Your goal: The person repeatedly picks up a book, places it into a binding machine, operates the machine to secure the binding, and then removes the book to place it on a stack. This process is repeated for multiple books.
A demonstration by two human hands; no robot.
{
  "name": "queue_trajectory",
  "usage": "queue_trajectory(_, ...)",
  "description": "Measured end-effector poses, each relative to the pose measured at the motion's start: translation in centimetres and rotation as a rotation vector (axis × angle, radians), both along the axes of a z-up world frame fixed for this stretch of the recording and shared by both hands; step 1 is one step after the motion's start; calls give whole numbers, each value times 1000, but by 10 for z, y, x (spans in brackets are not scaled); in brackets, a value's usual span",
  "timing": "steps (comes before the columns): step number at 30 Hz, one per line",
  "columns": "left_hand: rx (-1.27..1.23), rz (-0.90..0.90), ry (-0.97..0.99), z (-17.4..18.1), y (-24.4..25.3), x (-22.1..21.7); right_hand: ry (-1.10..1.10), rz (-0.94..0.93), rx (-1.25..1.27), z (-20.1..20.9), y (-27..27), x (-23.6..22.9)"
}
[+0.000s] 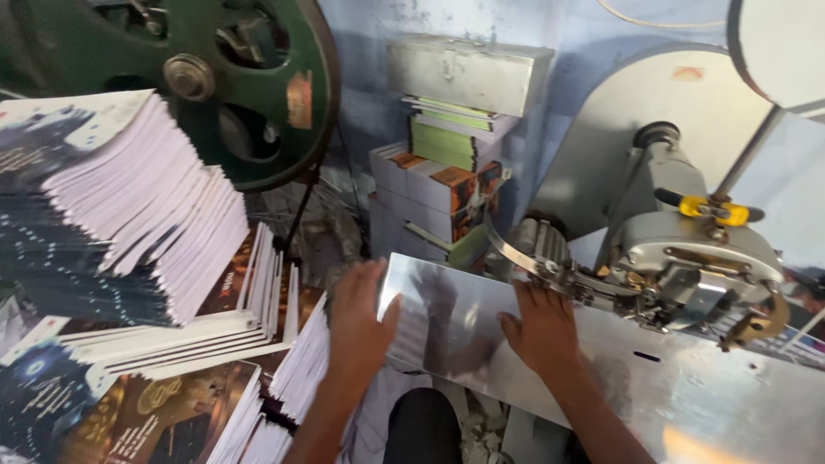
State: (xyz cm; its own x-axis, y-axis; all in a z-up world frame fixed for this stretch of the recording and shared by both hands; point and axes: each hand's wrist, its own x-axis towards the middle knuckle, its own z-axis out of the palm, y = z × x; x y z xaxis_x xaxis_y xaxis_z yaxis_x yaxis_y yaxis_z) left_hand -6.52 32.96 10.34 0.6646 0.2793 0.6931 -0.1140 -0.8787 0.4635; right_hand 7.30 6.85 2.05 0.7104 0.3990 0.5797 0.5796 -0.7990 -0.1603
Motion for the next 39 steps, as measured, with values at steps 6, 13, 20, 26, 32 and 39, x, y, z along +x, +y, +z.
queue_trajectory(6, 193, 114, -193, 55, 58, -22, -12, -3, 14, -1, 1, 1)
queue_trajectory(13, 260, 233, -243, 103, 102, -52, -74, 10, 12, -2, -1, 2)
queue_trajectory(20, 402, 429, -232, 128, 149, -80, -88, -8, -15, 1, 0, 0)
queue_trajectory(26, 497, 578, -202, 142, 184, -97, -122, -10, -11, -1, -1, 0)
queue_trajectory(32, 432, 660, -110, 149, 234, -109, -99, -37, -53, -6, -2, 6)
queue_trajectory(39, 275, 573, -40, 144, 276, -111, -125, 1, -13, -6, -4, 5)
